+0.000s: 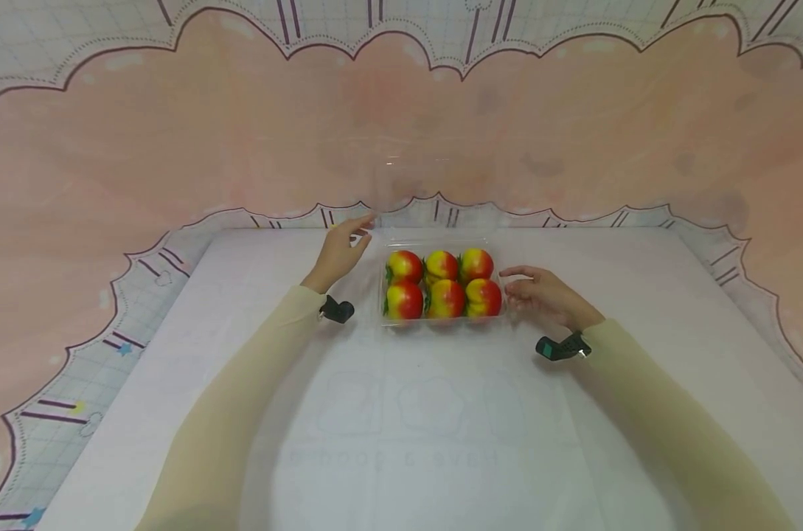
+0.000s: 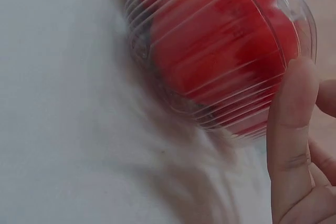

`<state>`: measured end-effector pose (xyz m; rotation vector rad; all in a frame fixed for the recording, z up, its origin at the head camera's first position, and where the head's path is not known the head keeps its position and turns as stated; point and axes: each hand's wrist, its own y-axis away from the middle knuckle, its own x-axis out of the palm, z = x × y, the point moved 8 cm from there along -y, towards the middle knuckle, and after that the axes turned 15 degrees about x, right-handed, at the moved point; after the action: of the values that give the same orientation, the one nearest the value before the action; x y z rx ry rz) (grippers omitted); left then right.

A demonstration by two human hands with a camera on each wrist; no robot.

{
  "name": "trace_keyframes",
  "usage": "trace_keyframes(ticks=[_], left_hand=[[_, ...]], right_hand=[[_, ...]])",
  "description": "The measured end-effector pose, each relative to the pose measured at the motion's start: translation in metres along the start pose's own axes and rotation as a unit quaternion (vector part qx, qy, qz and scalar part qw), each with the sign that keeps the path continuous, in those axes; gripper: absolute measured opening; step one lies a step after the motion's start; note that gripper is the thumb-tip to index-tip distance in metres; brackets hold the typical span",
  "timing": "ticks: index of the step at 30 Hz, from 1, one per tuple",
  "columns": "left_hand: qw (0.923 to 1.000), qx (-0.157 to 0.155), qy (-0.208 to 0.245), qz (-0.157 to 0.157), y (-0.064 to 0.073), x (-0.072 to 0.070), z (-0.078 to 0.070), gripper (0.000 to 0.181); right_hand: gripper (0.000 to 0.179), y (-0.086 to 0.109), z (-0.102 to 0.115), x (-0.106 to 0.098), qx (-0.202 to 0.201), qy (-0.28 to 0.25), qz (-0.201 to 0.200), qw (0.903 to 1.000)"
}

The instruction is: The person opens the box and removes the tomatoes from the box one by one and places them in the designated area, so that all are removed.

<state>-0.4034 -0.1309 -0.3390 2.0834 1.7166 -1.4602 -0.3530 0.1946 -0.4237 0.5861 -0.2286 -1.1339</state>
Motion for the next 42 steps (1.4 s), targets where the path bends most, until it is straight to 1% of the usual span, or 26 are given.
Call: trace_keyframes(ticks=[3,6,10,15,17,20,24,27,31,34,35,36,41,42], left_hand=[[0.9994,-0.019,0.029,-0.009,0.001,0.001,0.005,0.040],[0.9980,-0.030,0.051,-0.022,0.001,0.002,0.009,0.040],[0.9969,-0.041,0.061,-0.029,0.001,0.003,0.013,0.041],[0.9953,-0.058,0.075,-0.021,0.004,0.007,0.016,0.040],[0.9938,-0.065,0.089,-0.015,0.004,0.009,0.018,0.040],[0.9899,-0.078,0.118,0.002,0.007,0.012,0.021,0.041],[0.9789,-0.104,0.174,0.024,0.012,0.018,0.025,0.043],[0.9692,-0.121,0.212,0.035,0.017,0.022,0.027,0.044],[0.9590,-0.139,0.242,0.048,0.022,0.027,0.029,0.044],[0.9538,-0.153,0.253,0.054,0.026,0.030,0.031,0.043],[0.9510,-0.158,0.259,0.058,0.027,0.029,0.028,0.043],[0.9478,-0.163,0.267,0.061,0.028,0.030,0.028,0.043],[0.9248,-0.210,0.307,0.080,0.035,0.038,0.034,0.044],[0.9215,-0.217,0.311,0.083,0.037,0.041,0.038,0.044]], right_hand=[[0.046,0.002,-0.003,0.003,0.001,-0.014,0.013,0.9998],[0.042,0.003,-0.005,0.005,0.001,-0.024,0.024,0.9994],[0.033,0.003,-0.009,0.005,0.004,-0.015,0.032,0.9994],[0.020,0.005,-0.011,0.009,-0.003,-0.012,0.053,0.9985],[0.017,0.006,-0.011,0.010,-0.007,-0.009,0.060,0.9982],[0.016,0.007,-0.011,0.011,-0.009,-0.004,0.066,0.9978],[0.015,0.007,-0.012,0.011,-0.009,0.000,0.075,0.9972],[0.013,0.008,-0.012,0.012,-0.009,0.004,0.087,0.9961],[0.010,0.013,-0.012,0.018,-0.014,0.011,0.123,0.9922],[0.008,0.017,-0.012,0.022,-0.022,0.013,0.148,0.9886],[0.008,0.018,-0.012,0.023,-0.025,0.012,0.155,0.9875],[0.009,0.018,-0.012,0.023,-0.027,0.015,0.156,0.9873],[0.014,0.018,-0.013,0.021,-0.024,0.026,0.146,0.9887],[0.015,0.018,-0.013,0.021,-0.022,0.027,0.141,0.9894]])
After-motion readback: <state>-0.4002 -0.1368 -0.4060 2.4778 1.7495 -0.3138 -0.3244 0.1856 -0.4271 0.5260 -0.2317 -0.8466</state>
